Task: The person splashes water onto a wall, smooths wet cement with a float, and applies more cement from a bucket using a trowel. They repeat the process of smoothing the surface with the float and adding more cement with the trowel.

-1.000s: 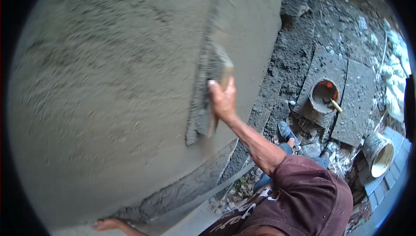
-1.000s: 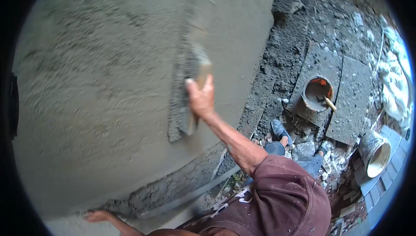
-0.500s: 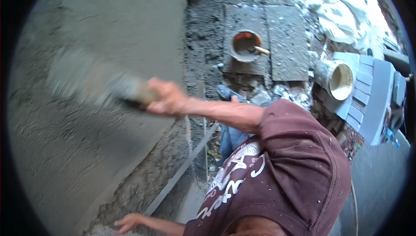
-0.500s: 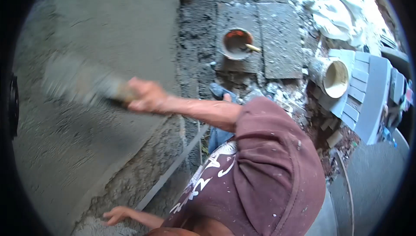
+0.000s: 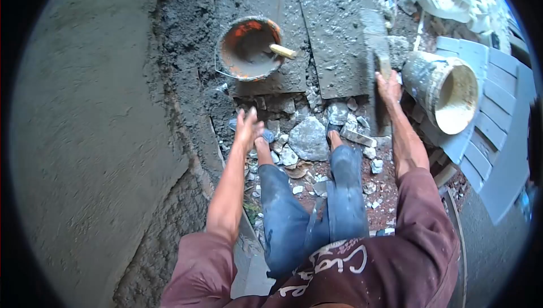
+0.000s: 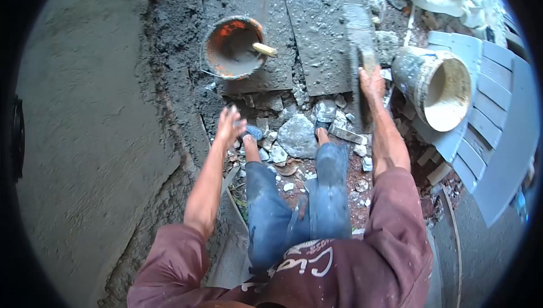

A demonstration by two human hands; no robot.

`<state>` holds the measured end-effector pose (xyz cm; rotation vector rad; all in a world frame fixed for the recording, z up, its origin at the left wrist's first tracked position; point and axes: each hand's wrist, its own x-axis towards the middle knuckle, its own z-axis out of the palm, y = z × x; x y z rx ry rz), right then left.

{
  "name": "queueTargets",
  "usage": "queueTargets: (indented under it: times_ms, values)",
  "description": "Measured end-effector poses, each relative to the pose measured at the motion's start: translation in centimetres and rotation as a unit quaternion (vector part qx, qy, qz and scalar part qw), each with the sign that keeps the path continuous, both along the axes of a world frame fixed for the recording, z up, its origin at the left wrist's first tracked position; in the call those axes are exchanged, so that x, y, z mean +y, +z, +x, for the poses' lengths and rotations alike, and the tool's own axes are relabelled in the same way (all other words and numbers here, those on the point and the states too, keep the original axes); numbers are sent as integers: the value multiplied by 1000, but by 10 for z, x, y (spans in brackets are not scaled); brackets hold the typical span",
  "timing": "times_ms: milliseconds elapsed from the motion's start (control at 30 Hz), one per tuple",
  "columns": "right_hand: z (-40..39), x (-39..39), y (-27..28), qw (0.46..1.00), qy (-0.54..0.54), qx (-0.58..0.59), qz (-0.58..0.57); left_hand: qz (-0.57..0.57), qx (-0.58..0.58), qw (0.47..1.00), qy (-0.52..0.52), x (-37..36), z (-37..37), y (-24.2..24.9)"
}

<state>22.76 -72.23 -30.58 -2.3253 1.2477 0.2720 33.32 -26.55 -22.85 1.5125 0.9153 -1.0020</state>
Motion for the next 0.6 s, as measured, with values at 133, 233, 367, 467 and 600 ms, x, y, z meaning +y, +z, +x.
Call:
queueTargets:
  times_ms: [133,233,367,467,600]
  values:
    - [-23,-37,-104,998,28,-19,-44,-49,-16,984,170,-23,66,-126]
    - [-30,-49,-154,1000,0,-4,-13,-129,-75,959,241,-24,82,-187]
    - [22,-3,-114,995,36,-45,-83,-142,-156,906,366,-17,92,-219]
    - [89,63,-40,963,95,-182,173,-60,-187,933,301,-44,83,-169]
    - [124,132,-15,919,289,-71,258,17,-315,933,173,-64,43,-95]
